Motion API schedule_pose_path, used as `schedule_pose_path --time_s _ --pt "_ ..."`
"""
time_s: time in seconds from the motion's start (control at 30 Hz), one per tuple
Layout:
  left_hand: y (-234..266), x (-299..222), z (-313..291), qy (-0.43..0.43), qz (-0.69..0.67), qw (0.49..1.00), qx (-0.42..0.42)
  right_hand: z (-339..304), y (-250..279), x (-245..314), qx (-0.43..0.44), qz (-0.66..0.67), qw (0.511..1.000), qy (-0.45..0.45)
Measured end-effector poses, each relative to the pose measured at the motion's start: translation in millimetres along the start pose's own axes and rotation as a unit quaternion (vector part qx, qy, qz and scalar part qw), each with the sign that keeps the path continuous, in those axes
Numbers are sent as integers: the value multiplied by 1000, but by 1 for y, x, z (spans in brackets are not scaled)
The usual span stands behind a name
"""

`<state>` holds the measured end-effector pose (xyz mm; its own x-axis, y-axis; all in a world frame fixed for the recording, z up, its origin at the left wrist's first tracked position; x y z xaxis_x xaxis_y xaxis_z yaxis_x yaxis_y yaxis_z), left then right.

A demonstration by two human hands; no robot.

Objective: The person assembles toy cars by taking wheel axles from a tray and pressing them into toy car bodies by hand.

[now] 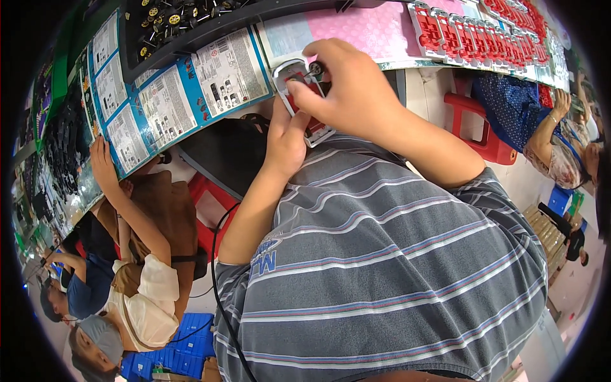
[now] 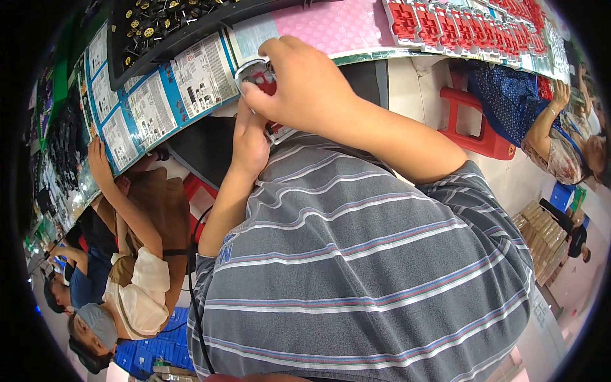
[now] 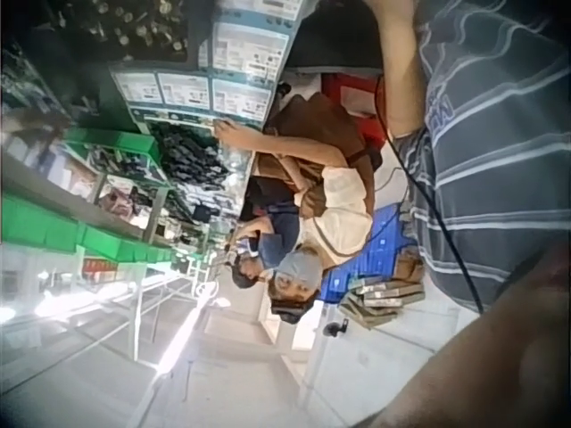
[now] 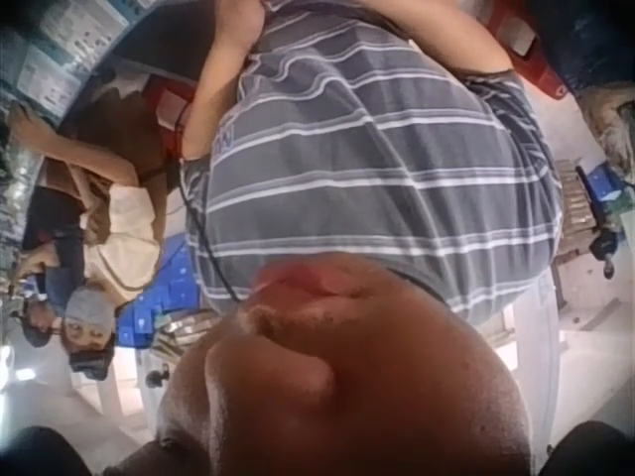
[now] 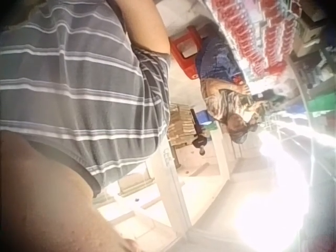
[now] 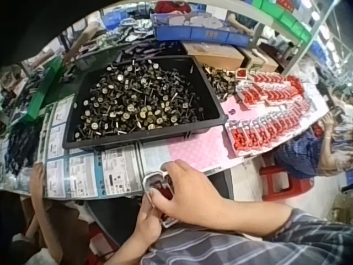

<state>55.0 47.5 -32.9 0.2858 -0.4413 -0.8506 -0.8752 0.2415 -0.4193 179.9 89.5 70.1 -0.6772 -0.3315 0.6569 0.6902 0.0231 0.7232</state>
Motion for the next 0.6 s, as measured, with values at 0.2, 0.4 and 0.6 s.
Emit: schedule_pose_path --time_s 0.2,0.4,0.6 --pt "23 -19 -4 -70 -99 988 -99 -39 23 18 -42 84 994 58" --pt "15 -34 -4 -103 -128 981 -100 -51 -5 9 -84 124 988 46" --pt "13 -32 -5 -114 -72 982 -129 -52 -8 11 -79 123 988 56"
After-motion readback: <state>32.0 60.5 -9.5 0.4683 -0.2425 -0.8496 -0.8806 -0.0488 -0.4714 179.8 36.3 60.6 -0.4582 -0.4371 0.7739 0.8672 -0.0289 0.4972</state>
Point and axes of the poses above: each hand's wrist, its own z-axis towards the middle knuckle, its own y-axis out of the back of the hand, x = y × z, the point moved 7 cm from there along z, towards the middle knuckle, and after that the axes turned 10 degrees about y, right-handed, at the moved point
